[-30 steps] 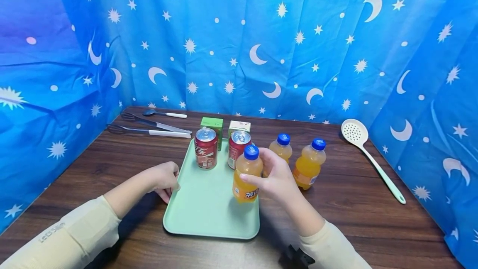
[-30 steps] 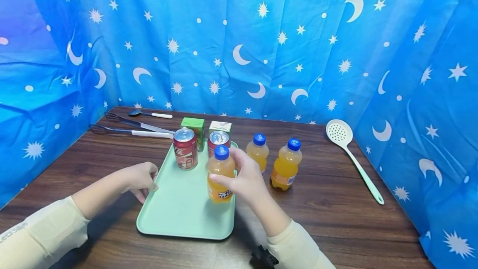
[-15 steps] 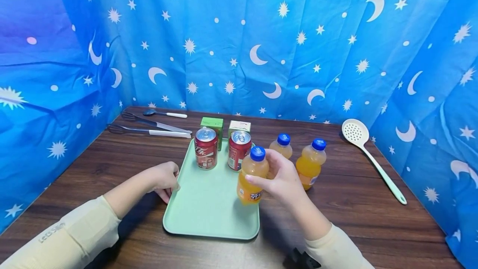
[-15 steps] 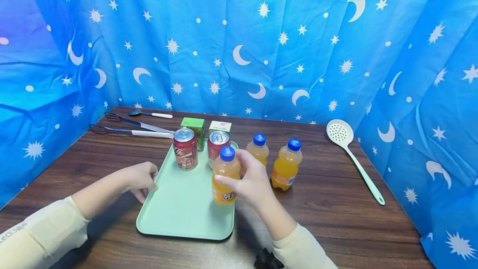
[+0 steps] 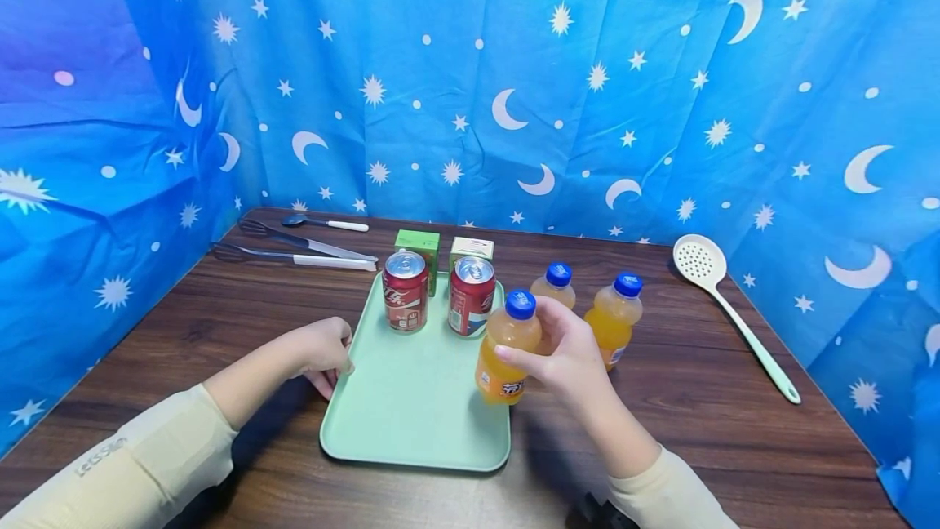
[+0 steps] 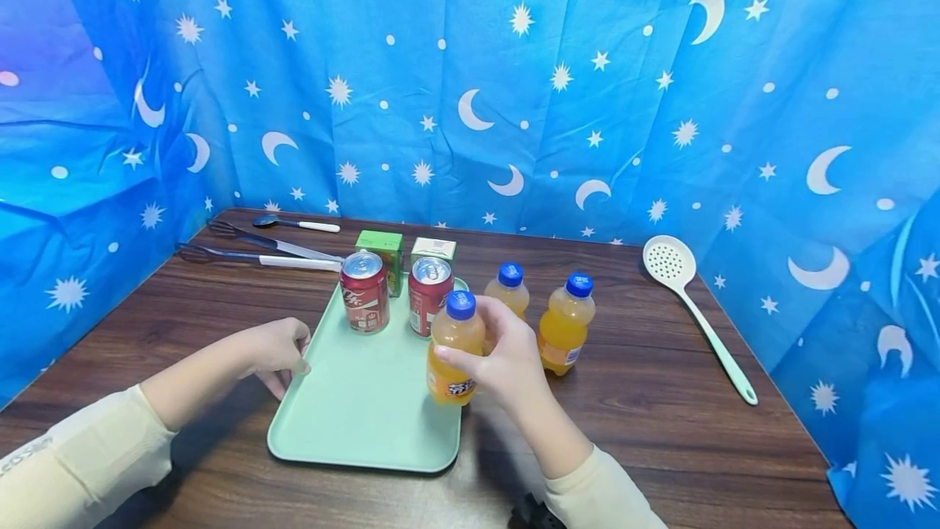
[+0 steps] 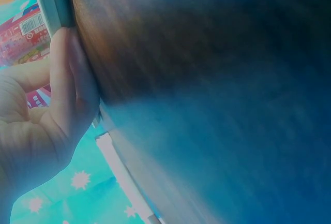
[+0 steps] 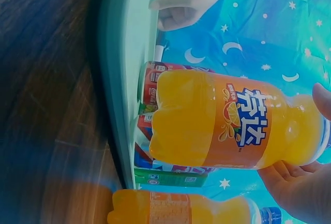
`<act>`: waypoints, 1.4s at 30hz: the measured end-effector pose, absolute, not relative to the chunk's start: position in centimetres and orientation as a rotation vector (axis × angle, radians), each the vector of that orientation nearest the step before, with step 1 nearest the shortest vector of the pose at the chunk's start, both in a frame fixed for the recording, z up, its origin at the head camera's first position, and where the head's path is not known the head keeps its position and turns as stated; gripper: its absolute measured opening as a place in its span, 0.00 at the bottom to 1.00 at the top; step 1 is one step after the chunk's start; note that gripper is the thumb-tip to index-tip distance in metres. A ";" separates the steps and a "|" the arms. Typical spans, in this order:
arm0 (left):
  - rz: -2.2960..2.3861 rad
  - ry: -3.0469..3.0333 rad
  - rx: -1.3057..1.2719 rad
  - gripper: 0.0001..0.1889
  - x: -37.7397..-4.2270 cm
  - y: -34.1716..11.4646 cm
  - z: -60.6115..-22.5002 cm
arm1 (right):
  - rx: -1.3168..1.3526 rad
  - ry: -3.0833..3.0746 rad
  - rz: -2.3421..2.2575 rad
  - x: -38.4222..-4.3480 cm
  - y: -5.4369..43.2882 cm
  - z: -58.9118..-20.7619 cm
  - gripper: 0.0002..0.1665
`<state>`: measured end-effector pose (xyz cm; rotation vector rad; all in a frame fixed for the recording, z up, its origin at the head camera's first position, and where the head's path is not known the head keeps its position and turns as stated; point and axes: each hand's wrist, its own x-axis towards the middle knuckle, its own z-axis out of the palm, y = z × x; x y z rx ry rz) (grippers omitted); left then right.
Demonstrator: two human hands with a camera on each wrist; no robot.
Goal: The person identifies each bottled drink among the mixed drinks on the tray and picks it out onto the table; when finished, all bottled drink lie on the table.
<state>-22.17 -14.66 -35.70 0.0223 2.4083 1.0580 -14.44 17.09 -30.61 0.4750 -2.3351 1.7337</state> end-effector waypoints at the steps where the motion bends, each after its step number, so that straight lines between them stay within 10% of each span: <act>1: 1.058 2.407 0.022 0.10 -22.2 -14.7 -35.7 | 0.469 -2.336 1.734 -14.4 17.2 -30.6 0.30; 42: 1.087 2.400 0.016 0.11 -22.1 -14.6 -35.6 | 0.302 -2.343 1.652 -13.4 20.2 -31.3 0.31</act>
